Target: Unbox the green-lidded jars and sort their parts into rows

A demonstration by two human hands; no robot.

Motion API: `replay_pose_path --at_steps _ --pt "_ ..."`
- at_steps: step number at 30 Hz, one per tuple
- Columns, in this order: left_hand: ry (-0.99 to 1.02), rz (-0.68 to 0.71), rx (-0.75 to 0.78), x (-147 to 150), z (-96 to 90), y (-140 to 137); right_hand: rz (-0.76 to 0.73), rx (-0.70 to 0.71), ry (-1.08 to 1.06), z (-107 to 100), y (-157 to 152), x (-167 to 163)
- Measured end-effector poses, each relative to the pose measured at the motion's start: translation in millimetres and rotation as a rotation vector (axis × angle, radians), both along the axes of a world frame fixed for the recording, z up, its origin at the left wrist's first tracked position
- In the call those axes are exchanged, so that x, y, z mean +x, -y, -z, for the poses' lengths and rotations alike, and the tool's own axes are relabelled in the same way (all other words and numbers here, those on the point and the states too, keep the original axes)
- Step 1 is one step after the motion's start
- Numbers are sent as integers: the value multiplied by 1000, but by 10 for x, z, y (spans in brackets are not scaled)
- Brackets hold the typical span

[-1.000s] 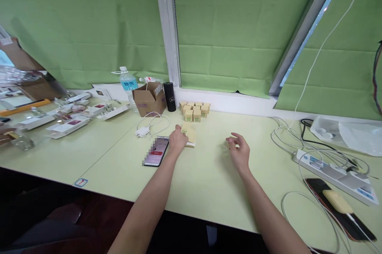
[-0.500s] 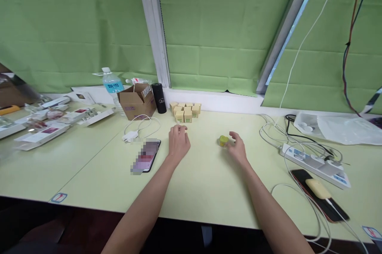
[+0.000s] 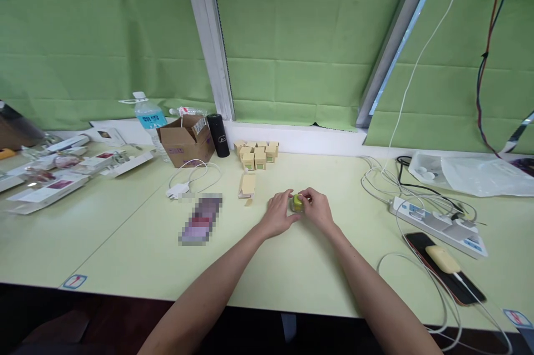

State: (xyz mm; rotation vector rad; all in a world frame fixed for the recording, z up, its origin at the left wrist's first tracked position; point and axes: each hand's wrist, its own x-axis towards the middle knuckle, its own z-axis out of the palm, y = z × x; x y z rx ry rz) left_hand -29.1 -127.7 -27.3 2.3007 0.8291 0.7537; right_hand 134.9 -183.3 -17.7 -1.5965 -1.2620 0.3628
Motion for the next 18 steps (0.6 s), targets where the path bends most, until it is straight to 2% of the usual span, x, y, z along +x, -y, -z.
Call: replay_pose_path --at_steps 5,9,12,14,18 --pt "17 -54 -32 24 -10 -61 -43 -58 169 -9 -34 -234" --pt "25 -140 -117 23 -30 -75 -88 9 113 -10 -48 -256" --pt "4 -170 -193 26 -33 -88 -113 113 17 -24 -67 -226" --pt "24 -160 -214 27 -18 -99 -75 152 -90 -30 -86 -196" --pt "82 -153 -202 31 38 -114 46 197 -507 -17 -111 -93"
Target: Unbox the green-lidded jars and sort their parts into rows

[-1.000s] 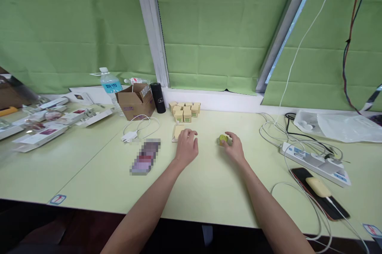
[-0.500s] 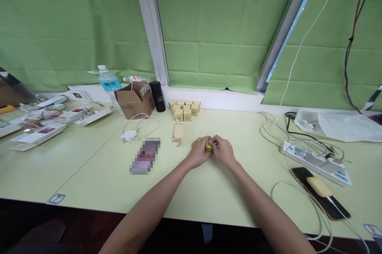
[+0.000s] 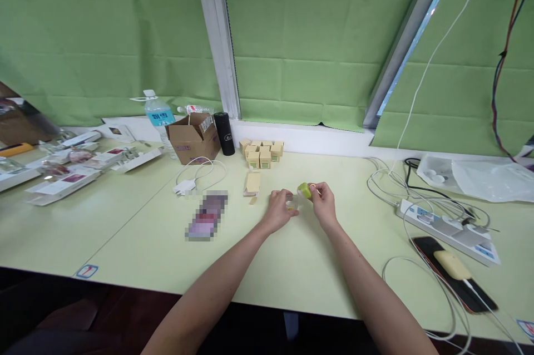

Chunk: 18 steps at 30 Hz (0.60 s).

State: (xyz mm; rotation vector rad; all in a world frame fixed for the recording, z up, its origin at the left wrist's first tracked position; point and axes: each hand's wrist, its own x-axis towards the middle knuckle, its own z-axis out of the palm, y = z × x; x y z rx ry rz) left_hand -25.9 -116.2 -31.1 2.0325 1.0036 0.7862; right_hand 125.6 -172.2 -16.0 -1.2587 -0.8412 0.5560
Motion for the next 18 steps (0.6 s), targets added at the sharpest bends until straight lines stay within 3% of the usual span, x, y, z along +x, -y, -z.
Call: replay_pose_path --at_steps 6,11,18 --pt "-30 -54 79 11 67 -58 -97 -26 -609 -17 28 202" --pt "-88 -113 141 -30 74 -155 -78 -103 -694 -16 38 274" --pt "-55 -84 151 -143 -36 -146 -120 -153 -708 -56 71 224"
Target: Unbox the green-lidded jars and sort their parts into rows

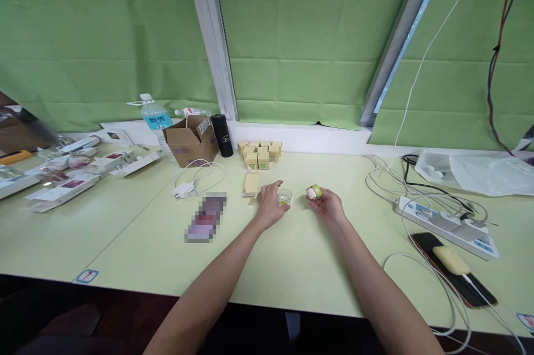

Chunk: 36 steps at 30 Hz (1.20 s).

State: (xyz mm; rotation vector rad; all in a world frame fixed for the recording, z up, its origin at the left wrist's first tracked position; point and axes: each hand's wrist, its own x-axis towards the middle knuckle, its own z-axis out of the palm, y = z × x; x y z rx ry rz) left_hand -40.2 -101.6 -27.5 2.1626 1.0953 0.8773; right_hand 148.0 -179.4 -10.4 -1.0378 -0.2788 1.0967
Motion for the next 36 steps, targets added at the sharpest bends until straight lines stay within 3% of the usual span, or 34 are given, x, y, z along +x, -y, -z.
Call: replay_pose_path --at_steps 3,8,11,21,23,27,30,36 --pt "132 156 55 -71 -107 79 -65 9 4 -81 46 -65" --pt "225 500 47 -131 -256 208 -325 83 94 -221 141 -212" --pt "242 578 20 -115 -277 253 -369 65 138 -263 172 -302" --pt "312 520 -123 -75 -303 338 -355 -39 176 -228 145 -384" --pt "386 435 -197 -47 -270 306 -270 22 332 -226 166 -368" --pt "556 310 -363 5 -202 202 2 250 939 -235 249 -390" --pt "607 310 -415 9 -211 169 -1 342 1265 -225 282 -445" --pt "649 405 -471 -34 -298 230 -20 384 1423 -200 262 -428"
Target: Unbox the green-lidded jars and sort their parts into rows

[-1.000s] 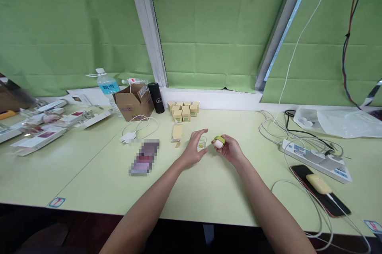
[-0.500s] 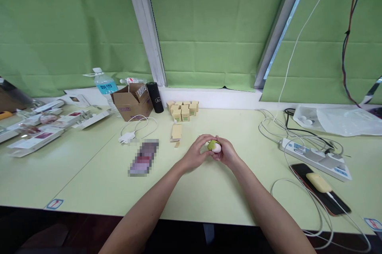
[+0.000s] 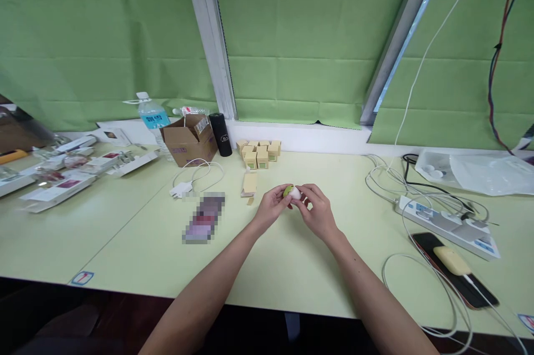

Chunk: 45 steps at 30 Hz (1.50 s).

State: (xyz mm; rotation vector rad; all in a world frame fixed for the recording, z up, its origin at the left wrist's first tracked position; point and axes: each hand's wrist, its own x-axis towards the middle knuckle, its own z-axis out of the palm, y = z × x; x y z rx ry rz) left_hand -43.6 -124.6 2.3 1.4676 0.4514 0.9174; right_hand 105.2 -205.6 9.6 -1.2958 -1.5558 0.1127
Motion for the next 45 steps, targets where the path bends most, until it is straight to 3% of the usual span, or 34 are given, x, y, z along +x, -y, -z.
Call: replay_pose_path --at_steps 11,22,30,35,40,45 --pt "-79 -85 27 47 -1 81 12 35 207 67 -3 20" --pt "-330 -188 442 -60 -102 136 30 22 277 60 22 16" --pt "-453 -313 477 -24 -24 101 112 52 307 79 -34 -154" --pt "-302 -255 354 -9 -19 113 100 56 148 91 -74 -156" --pt "-262 -126 348 -35 -7 57 74 17 -106 48 -64 -130" --pt "-239 -278 305 -61 77 -109 122 -15 -364 10 -146 59"
